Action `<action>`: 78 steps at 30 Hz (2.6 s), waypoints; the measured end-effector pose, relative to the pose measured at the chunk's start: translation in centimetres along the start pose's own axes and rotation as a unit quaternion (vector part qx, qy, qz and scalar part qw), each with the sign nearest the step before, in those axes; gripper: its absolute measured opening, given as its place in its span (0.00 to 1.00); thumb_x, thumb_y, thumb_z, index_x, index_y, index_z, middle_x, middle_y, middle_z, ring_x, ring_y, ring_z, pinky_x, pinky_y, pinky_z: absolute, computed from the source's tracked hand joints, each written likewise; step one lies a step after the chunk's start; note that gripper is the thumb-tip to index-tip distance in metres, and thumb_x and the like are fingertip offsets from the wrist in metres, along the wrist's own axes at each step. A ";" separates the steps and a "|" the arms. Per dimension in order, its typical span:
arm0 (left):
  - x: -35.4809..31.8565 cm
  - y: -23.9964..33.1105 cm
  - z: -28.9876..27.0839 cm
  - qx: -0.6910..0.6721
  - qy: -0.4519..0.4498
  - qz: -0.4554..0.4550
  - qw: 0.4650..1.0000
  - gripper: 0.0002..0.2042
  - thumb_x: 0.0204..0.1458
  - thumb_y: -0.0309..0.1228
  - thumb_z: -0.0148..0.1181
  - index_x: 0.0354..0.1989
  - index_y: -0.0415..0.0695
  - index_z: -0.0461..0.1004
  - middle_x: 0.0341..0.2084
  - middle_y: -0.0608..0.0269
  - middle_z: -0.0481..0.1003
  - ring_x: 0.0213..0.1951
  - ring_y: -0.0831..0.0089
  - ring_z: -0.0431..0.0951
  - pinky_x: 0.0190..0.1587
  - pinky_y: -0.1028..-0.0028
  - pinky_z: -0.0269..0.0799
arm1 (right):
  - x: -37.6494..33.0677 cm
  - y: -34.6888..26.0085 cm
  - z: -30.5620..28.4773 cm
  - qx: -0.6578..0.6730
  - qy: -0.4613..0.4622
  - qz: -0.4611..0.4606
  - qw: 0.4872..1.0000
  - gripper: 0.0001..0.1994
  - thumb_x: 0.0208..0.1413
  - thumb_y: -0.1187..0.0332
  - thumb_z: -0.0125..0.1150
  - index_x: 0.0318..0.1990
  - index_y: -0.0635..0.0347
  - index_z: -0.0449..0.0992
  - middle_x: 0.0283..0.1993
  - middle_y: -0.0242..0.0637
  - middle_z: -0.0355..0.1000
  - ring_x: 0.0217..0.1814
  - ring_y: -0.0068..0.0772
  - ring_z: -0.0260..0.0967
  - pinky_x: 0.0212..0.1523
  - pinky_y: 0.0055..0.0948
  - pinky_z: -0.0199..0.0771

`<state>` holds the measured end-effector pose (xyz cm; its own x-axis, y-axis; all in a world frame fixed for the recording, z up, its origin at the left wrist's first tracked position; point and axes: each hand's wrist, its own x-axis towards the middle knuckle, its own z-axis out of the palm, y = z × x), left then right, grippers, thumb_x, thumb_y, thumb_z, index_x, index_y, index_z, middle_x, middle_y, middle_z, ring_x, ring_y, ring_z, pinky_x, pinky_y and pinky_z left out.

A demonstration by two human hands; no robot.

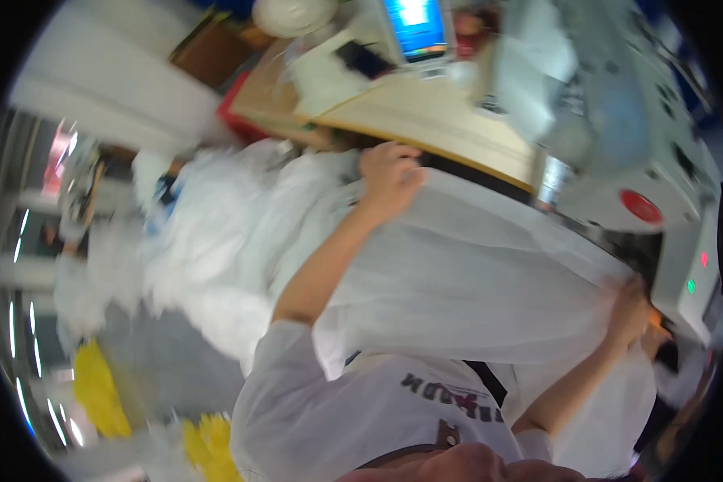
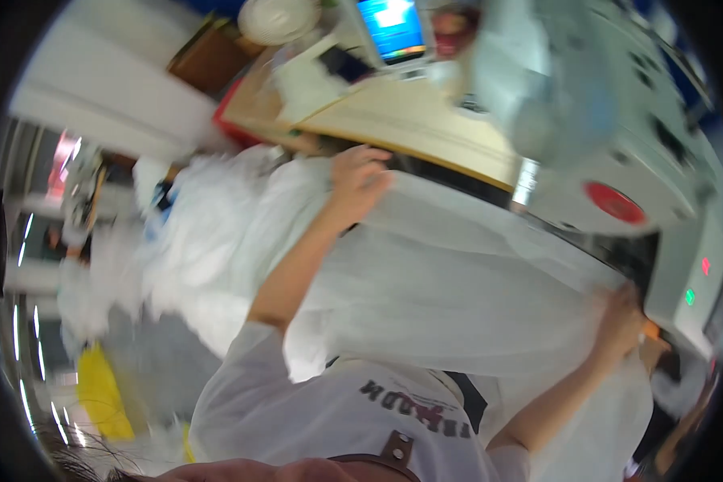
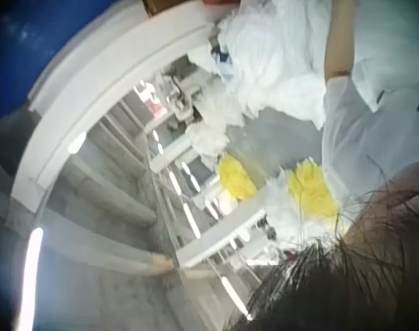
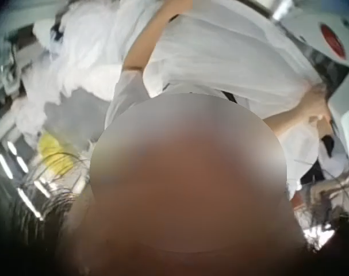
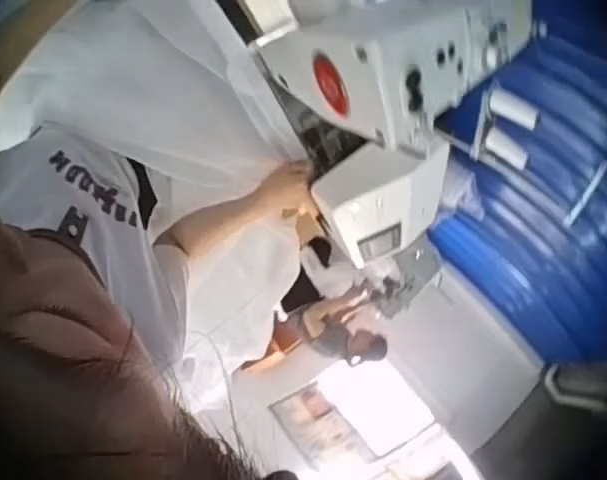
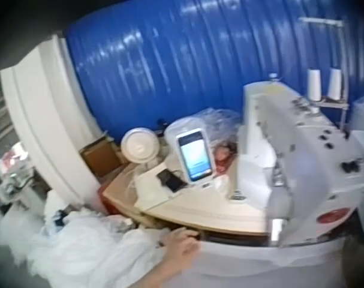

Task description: Operate an industrial sewing machine to stitch and process large sheets of white fabric.

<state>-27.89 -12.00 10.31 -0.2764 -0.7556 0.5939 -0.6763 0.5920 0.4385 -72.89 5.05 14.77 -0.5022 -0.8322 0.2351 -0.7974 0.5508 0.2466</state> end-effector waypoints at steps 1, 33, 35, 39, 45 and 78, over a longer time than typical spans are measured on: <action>-1.0 -0.6 1.0 -0.017 -0.021 -0.026 0.999 0.04 0.43 0.29 0.60 0.25 0.47 0.71 0.41 0.65 0.72 0.51 0.60 0.65 0.52 0.60 0.54 | 1.3 0.4 1.9 -0.064 0.053 -0.066 0.994 0.12 0.59 0.62 0.45 0.38 0.58 0.72 0.31 0.45 0.72 0.33 0.46 0.73 0.31 0.44 0.71; -28.4 -38.2 -15.1 0.429 -0.175 -0.435 0.773 0.24 0.42 0.36 0.60 0.50 0.43 0.67 0.47 0.47 0.69 0.51 0.57 0.68 0.51 0.64 0.63 | -6.8 4.4 14.5 0.034 -0.168 -0.128 0.977 0.19 0.46 0.61 0.61 0.38 0.70 0.73 0.36 0.55 0.72 0.35 0.54 0.69 0.40 0.44 0.68; -26.7 -38.5 -14.8 0.358 -0.165 -0.526 0.754 0.23 0.42 0.34 0.59 0.49 0.43 0.68 0.46 0.48 0.70 0.49 0.56 0.69 0.50 0.63 0.65 | -10.2 12.8 13.9 0.014 -0.085 -0.145 0.986 0.21 0.47 0.60 0.59 0.42 0.70 0.70 0.39 0.53 0.71 0.39 0.52 0.68 0.42 0.45 0.67; -23.7 -31.2 -12.6 0.262 0.029 -0.372 0.890 0.19 0.41 0.27 0.57 0.45 0.40 0.70 0.40 0.46 0.72 0.40 0.51 0.72 0.42 0.60 0.68 | -18.3 26.4 12.2 -0.019 0.058 -0.195 0.979 0.24 0.49 0.59 0.56 0.48 0.68 0.65 0.45 0.48 0.68 0.45 0.49 0.66 0.47 0.45 0.65; -17.0 -3.9 -6.5 0.082 -0.030 -0.231 0.969 0.31 0.25 0.22 0.55 0.49 0.46 0.70 0.30 0.58 0.68 0.34 0.57 0.67 0.37 0.64 0.61 | -25.8 41.3 -0.6 -0.113 0.248 -0.270 0.924 0.29 0.52 0.57 0.52 0.58 0.65 0.57 0.54 0.42 0.65 0.54 0.45 0.62 0.55 0.46 0.61; -4.9 7.7 -6.5 -0.079 -0.104 0.000 0.991 0.05 0.42 0.23 0.60 0.29 0.43 0.74 0.24 0.60 0.73 0.29 0.62 0.72 0.31 0.67 0.67 | -8.9 -14.3 -10.6 0.376 0.165 -0.018 0.912 0.11 0.44 0.76 0.58 0.39 0.58 0.75 0.25 0.34 0.67 0.23 0.25 0.64 0.26 0.28 0.66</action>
<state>-27.27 -1.88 15.16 -0.4222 -0.7879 0.4482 -0.5655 0.6154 0.5491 -53.47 5.24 19.16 -0.4420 -0.7159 0.5405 -0.8776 0.2206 -0.4256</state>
